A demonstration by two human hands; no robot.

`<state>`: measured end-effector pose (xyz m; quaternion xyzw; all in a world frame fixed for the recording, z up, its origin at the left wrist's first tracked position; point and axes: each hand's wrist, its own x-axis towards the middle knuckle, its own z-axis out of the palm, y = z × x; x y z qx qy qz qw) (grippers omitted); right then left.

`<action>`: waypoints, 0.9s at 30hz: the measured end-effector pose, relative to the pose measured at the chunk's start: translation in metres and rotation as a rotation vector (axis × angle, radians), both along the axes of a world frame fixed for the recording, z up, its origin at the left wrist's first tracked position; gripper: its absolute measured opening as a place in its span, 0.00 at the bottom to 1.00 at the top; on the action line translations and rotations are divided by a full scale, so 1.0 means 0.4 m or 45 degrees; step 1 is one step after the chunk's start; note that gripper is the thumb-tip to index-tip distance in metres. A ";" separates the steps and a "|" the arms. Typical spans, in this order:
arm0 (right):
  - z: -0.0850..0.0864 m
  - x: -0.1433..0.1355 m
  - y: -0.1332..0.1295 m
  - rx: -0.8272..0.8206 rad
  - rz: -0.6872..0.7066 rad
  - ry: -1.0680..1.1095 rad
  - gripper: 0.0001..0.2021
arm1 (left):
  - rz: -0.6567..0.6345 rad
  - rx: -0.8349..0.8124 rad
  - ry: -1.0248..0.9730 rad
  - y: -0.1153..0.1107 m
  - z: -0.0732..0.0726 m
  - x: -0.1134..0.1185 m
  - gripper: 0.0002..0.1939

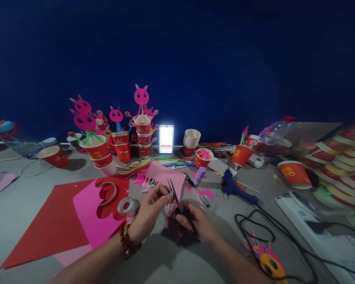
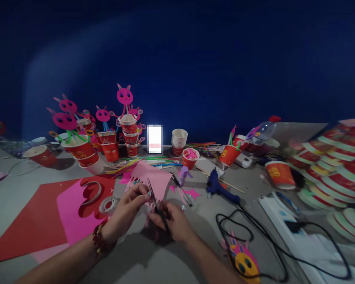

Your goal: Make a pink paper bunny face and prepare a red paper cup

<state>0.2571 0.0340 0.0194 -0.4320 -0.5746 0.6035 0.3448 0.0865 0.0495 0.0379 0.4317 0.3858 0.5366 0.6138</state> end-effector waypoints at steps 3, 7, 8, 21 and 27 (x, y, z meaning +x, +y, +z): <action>-0.005 0.000 0.000 -0.039 -0.015 0.009 0.27 | 0.001 0.009 -0.003 0.000 -0.007 0.001 0.08; -0.011 0.001 0.002 -0.014 -0.035 -0.077 0.28 | 0.016 0.017 -0.018 -0.001 -0.010 0.004 0.09; -0.011 0.001 0.003 -0.004 -0.039 -0.088 0.28 | 0.016 0.019 -0.022 -0.002 -0.010 0.005 0.09; -0.028 -0.003 -0.001 -0.077 -0.026 -0.025 0.30 | 0.047 0.035 -0.033 -0.002 -0.008 0.009 0.08; -0.019 -0.005 -0.002 -0.162 -0.014 0.016 0.31 | 0.036 0.040 -0.037 0.000 -0.011 0.009 0.07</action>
